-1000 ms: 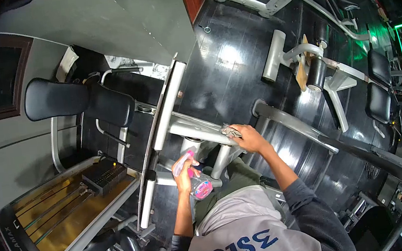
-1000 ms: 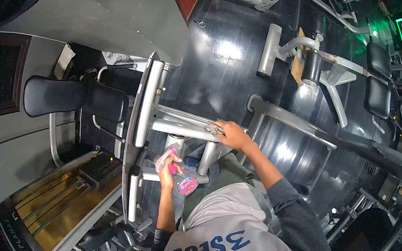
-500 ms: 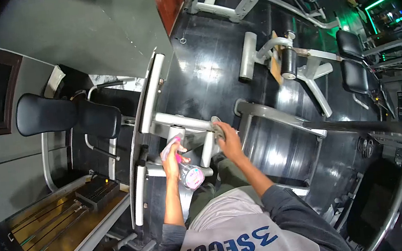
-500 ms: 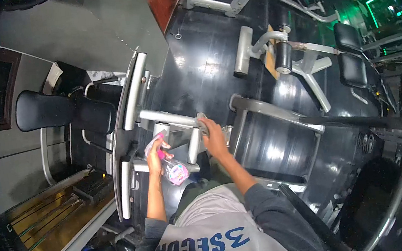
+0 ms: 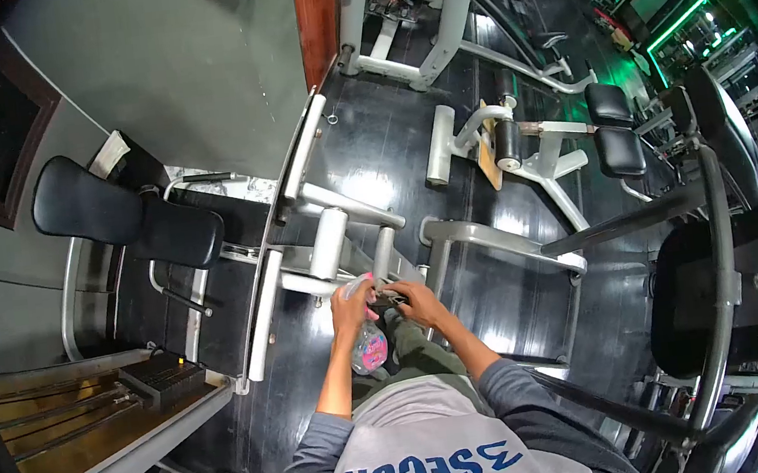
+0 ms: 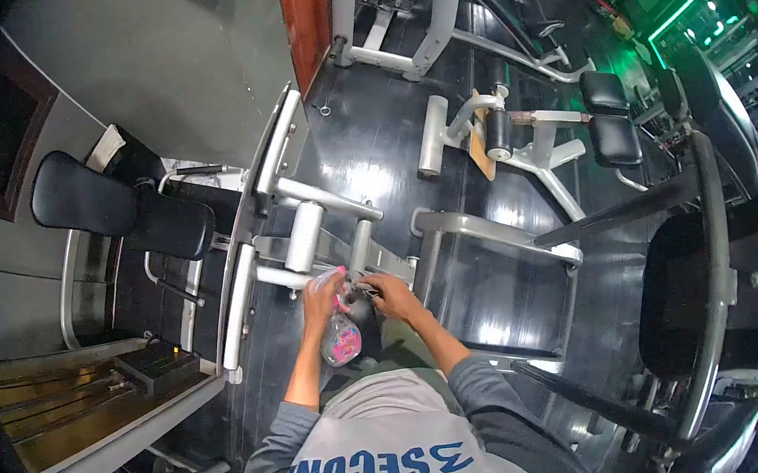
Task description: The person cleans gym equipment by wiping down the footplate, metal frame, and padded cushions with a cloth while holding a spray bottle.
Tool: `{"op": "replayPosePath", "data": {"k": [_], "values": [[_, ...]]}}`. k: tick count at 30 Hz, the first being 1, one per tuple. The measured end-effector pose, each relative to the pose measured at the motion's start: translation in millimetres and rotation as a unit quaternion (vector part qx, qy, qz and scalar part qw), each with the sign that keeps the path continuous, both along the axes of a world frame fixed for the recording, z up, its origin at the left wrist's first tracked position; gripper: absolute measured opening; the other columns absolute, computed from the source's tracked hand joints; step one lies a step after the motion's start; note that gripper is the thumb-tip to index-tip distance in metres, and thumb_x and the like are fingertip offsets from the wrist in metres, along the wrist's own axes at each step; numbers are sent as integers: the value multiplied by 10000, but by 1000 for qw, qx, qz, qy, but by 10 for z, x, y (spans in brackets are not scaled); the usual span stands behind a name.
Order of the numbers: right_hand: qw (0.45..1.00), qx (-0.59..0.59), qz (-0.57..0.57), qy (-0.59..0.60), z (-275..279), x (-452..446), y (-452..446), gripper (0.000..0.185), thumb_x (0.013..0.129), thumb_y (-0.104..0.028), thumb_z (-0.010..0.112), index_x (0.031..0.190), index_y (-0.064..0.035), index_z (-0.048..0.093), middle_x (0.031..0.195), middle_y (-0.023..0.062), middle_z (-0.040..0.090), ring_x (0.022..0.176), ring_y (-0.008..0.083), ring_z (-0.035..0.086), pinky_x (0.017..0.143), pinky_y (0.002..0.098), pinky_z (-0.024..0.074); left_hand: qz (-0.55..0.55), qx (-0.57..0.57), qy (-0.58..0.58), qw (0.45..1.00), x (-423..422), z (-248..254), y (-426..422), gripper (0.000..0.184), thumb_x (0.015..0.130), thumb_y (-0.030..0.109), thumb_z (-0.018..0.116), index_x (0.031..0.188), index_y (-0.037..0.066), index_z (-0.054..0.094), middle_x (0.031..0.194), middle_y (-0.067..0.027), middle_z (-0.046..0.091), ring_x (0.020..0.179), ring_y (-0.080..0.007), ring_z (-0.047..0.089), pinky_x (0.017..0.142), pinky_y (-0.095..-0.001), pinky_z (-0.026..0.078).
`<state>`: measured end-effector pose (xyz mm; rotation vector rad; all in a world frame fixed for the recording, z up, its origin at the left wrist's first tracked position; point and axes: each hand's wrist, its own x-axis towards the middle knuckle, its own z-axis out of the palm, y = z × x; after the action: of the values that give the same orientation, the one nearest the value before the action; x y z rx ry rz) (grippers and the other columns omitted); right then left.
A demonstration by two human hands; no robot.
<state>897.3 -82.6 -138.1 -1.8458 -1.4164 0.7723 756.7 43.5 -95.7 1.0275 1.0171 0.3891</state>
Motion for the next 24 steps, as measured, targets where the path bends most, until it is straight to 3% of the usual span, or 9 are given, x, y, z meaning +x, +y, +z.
{"op": "replayPosePath", "data": {"k": [1, 4, 11, 12, 15, 17, 18, 21, 24], "values": [[1000, 0, 0, -5, 56, -86, -72, 513, 713, 14, 538, 1214, -77, 601, 1132, 172, 633, 1045, 347, 605, 936, 390, 466, 1, 12, 1, 1000, -12, -62, -23, 298, 832, 274, 647, 783, -18, 683, 640, -55, 589, 443, -158, 558, 391, -296, 490], [970, -2, -208, 126, 151, -347, -273, 412, 831, -45, 600, 1241, -87, 605, 1093, 125, 661, 967, 191, 621, 882, 303, 463, 4, 36, 0, 999, 19, -203, -20, 333, 828, 289, 647, 712, -23, 662, 609, -56, 577, 402, -163, 547, 362, -305, 466], [943, 55, -322, 69, 150, -384, -416, 353, 867, -87, 652, 1218, -72, 622, 1045, 92, 692, 974, 135, 619, 876, 284, 467, 15, 34, -5, 999, -95, -173, -30, 320, 827, 272, 641, 717, -28, 659, 590, -57, 565, 390, -156, 535, 351, -304, 470], [945, 66, -313, 68, 187, -300, -339, 354, 868, -88, 657, 1220, -74, 623, 1084, 103, 689, 1012, 146, 622, 892, 290, 464, 7, 42, -6, 999, -148, -129, -59, 312, 832, 269, 640, 727, -24, 654, 603, -56, 572, 399, -153, 536, 354, -300, 468], [959, 78, -269, -47, 180, 31, 88, 361, 836, -62, 626, 1197, -78, 626, 1161, 142, 649, 1084, 305, 613, 950, 364, 456, -9, 48, -4, 999, -334, -1, -127, 294, 845, 272, 641, 768, -11, 652, 637, -52, 588, 439, -140, 548, 374, -286, 465], [970, 81, -206, -101, 86, 267, 384, 447, 763, -9, 587, 1204, -79, 610, 1175, 157, 618, 1085, 361, 566, 977, 403, 433, -9, 71, 2, 997, -455, -14, -188, 273, 863, 266, 647, 887, -2, 688, 673, -65, 606, 427, -156, 558, 380, -282, 482], [972, 81, -191, -107, 93, 318, 522, 531, 705, 35, 551, 1221, -83, 591, 1178, 153, 609, 1070, 373, 543, 976, 419, 421, -23, 84, 3, 996, -537, -56, -202, 268, 879, 263, 632, 846, 0, 672, 685, -63, 615, 436, -165, 573, 403, -290, 491], [980, 29, -136, -139, -115, 283, 748, 514, 708, 60, 587, 1195, -106, 602, 1195, 116, 617, 1066, 386, 522, 945, 417, 435, -1, 51, 18, 999, -750, 77, -274, 264, 886, 255, 623, 814, 4, 658, 684, -66, 615, 441, -173, 582, 418, -311, 497], [982, 18, 52, -181, -234, -25, 527, 480, 721, 49, 601, 1142, -181, 626, 1299, 18, 582, 1083, 383, 487, 954, 420, 483, 30, 12, 10, 999, -906, 9, -282, 246, 891, 223, 608, 943, -13, 650, 724, -88, 617, 428, -182, 569, 431, -325, 501]]}}
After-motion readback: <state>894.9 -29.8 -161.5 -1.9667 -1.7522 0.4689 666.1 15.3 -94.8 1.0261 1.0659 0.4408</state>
